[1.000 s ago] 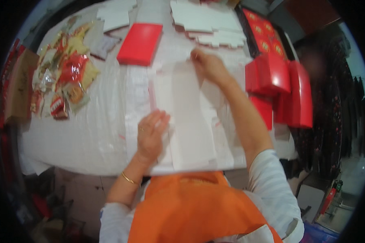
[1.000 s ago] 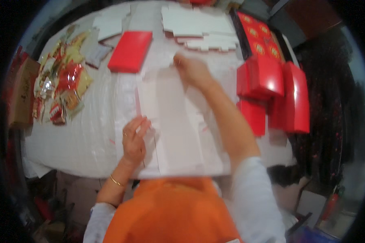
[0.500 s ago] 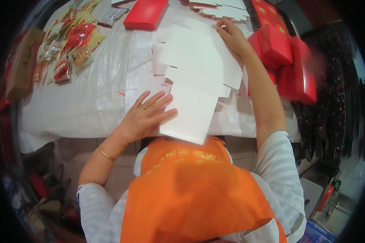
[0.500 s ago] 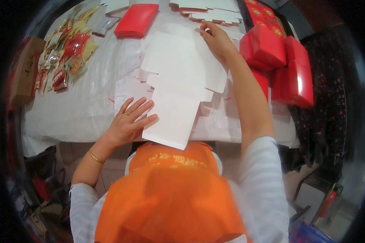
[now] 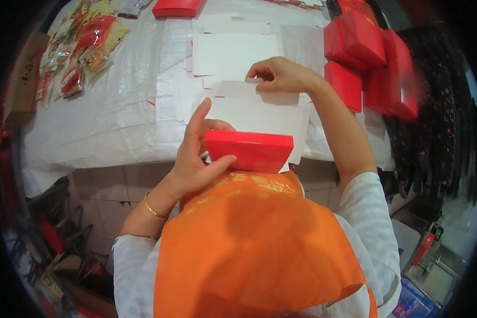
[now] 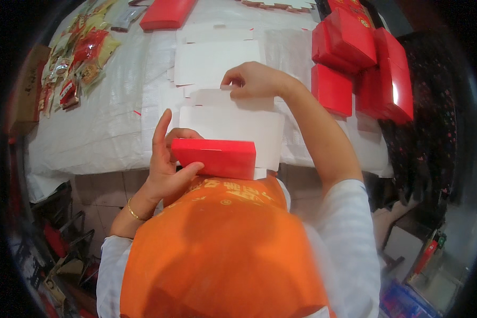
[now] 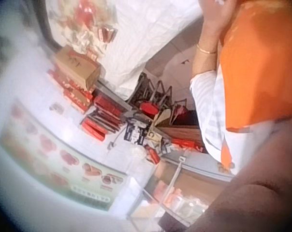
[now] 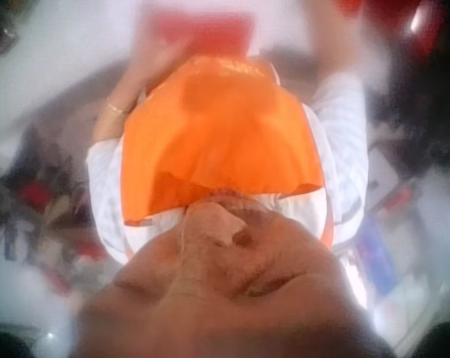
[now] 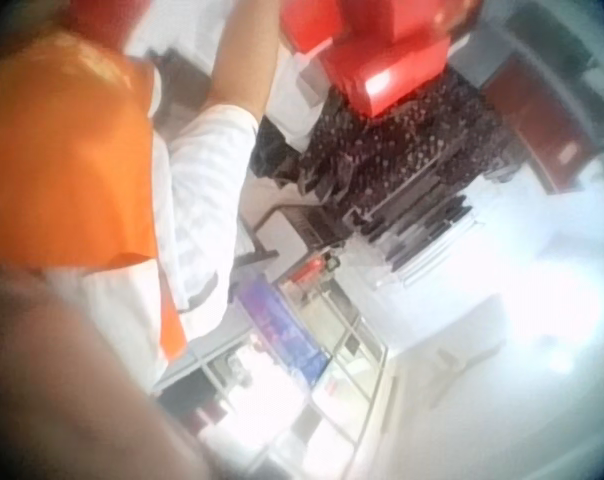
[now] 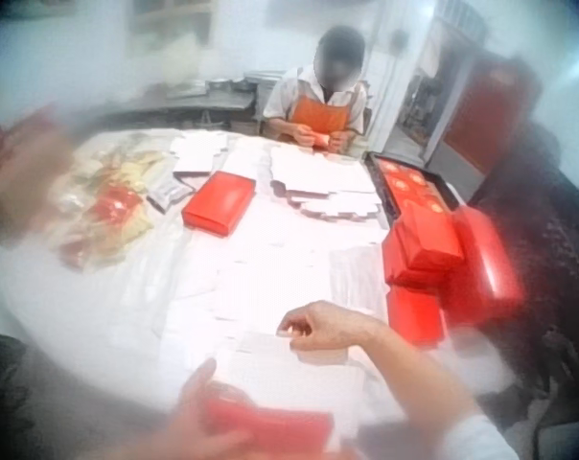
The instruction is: The person folds flat red cardboard pieces into small rectangular boxes by hand. They place small packaged items inside the boxes, close the lids, and stack the finished boxes on the table. The person also arranges the completed boxes into a larger tray.
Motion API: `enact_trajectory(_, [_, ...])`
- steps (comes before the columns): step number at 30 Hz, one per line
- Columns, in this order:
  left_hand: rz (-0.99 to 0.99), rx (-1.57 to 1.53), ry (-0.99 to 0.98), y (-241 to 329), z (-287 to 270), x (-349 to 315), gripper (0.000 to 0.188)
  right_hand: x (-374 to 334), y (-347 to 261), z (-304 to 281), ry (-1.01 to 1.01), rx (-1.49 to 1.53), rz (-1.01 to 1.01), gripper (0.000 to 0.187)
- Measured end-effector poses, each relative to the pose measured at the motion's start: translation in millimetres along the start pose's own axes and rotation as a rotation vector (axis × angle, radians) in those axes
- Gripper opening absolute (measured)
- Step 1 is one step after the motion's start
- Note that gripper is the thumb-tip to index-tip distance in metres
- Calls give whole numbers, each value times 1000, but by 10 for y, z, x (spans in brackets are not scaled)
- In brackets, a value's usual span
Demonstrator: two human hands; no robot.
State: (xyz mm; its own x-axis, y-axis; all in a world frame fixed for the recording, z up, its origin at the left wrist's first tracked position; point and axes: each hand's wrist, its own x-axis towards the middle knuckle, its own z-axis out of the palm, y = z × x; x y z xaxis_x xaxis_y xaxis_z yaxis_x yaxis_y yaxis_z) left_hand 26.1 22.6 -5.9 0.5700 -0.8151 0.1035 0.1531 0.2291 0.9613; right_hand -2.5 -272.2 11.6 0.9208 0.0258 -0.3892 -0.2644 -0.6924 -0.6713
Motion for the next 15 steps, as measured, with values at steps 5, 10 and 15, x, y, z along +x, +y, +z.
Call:
enact_trajectory(5, [181,381,-332,102,-182,144,48,-179,-68,178,-61,146,-30,36])
enact_trajectory(10, [-226,84,-8,56,-22,88,38,-368,-341,199,-173,281,-39,39])
enact_trajectory(15, [-423,-230,120,25,67,53,31,-455,-358,258,-88,387,-140,45])
